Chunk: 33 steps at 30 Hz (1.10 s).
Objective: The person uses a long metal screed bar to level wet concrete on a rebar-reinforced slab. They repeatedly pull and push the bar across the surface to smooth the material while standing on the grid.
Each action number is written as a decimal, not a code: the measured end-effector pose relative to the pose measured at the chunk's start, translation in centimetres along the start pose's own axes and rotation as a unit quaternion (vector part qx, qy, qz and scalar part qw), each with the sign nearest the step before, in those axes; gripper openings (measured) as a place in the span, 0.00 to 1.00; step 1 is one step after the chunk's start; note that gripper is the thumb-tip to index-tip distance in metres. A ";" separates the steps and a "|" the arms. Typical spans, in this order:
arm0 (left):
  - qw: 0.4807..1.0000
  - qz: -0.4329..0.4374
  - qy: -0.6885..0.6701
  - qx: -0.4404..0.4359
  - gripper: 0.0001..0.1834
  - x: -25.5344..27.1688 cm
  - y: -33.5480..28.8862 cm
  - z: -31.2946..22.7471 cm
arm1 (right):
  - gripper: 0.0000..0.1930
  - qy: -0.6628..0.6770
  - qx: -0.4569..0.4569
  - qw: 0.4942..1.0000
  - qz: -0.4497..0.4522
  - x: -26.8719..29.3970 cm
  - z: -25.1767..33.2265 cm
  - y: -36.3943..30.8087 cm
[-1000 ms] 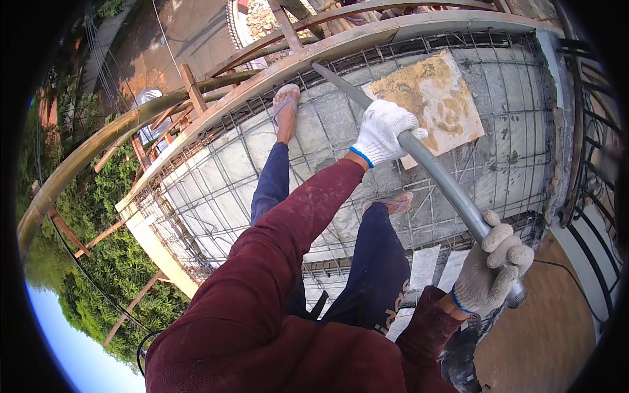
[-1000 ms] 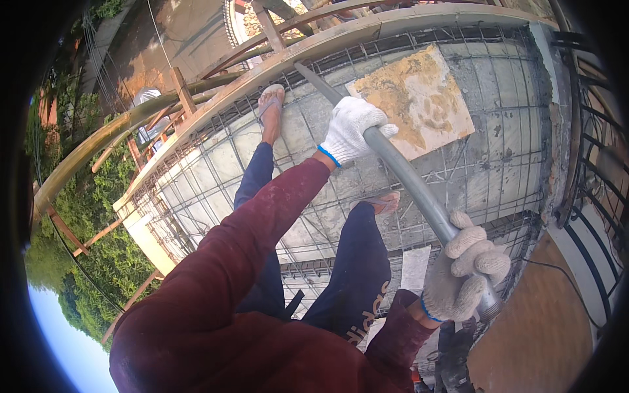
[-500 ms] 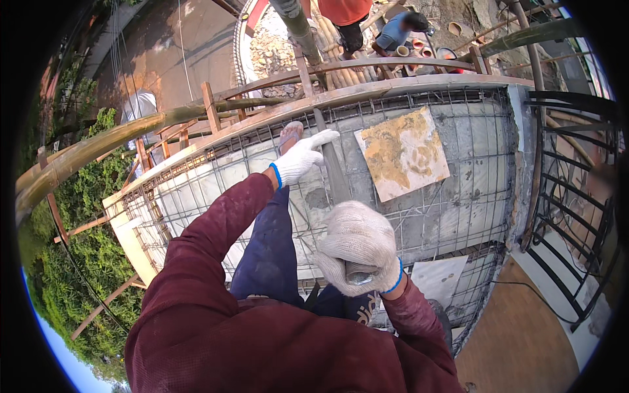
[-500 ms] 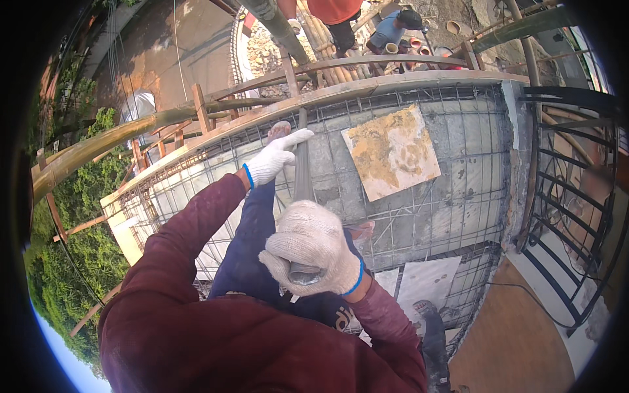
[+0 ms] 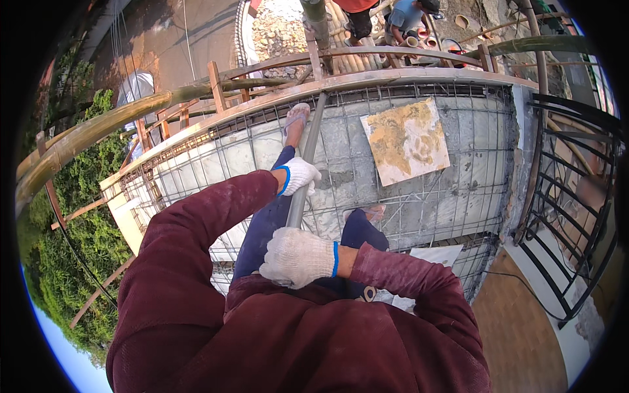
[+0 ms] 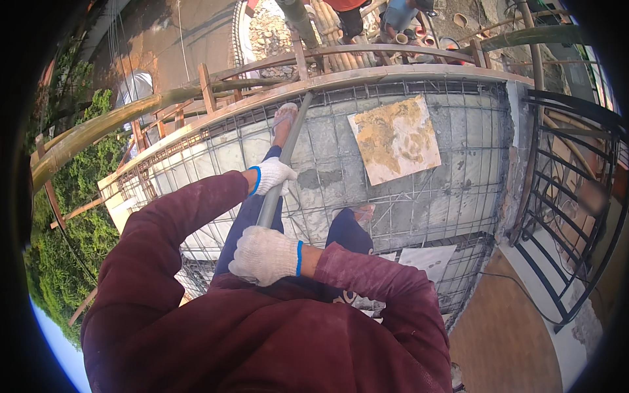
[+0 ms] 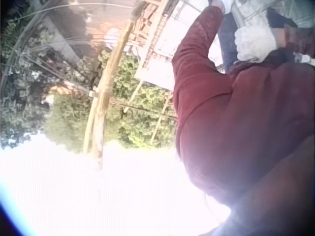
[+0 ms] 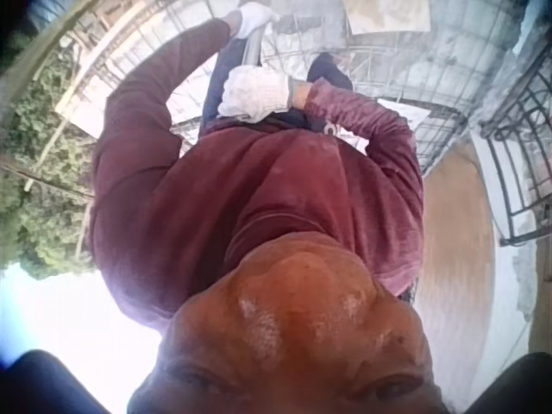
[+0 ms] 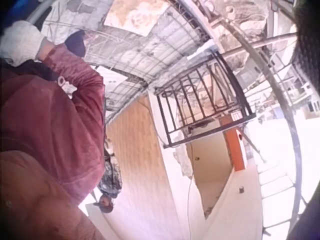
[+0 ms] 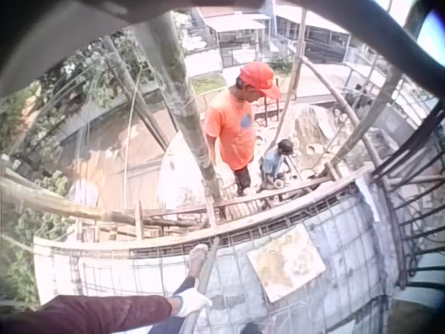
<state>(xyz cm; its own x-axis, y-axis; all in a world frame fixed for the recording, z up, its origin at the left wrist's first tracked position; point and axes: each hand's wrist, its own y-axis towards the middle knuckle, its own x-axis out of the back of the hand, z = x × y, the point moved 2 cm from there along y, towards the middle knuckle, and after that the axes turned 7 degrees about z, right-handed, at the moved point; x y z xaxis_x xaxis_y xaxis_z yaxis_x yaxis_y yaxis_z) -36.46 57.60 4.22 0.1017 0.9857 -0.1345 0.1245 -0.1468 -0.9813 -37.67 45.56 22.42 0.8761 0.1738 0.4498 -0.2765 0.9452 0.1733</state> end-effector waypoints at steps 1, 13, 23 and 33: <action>1.000 -0.002 -0.023 -0.011 0.13 -0.5 -0.1 1.1 | 0.08 -0.003 -0.008 1.000 0.026 -1.8 -0.1 0.3; 0.990 -0.076 -0.057 -0.101 0.14 -6.8 8.4 14.2 | 0.06 -0.102 0.042 0.993 0.027 -20.0 -0.9 -5.0; 0.912 0.135 -0.315 -0.225 0.08 -3.4 0.0 -7.0 | 0.32 0.714 -0.103 0.517 -0.461 -0.7 8.1 -10.6; 0.849 0.205 -0.486 -0.034 0.10 -4.0 3.0 0.9 | 0.24 0.811 -0.259 0.314 -0.420 -3.2 7.9 -3.5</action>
<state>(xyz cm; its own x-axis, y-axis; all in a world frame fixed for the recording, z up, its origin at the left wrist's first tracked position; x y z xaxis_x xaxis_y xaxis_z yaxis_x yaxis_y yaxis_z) -37.42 53.32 1.72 -0.7088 0.4476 -0.5452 0.3350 -0.4665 -0.8186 -42.65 39.47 27.28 -0.2813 -0.6819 -0.6752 0.0552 0.6910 -0.7208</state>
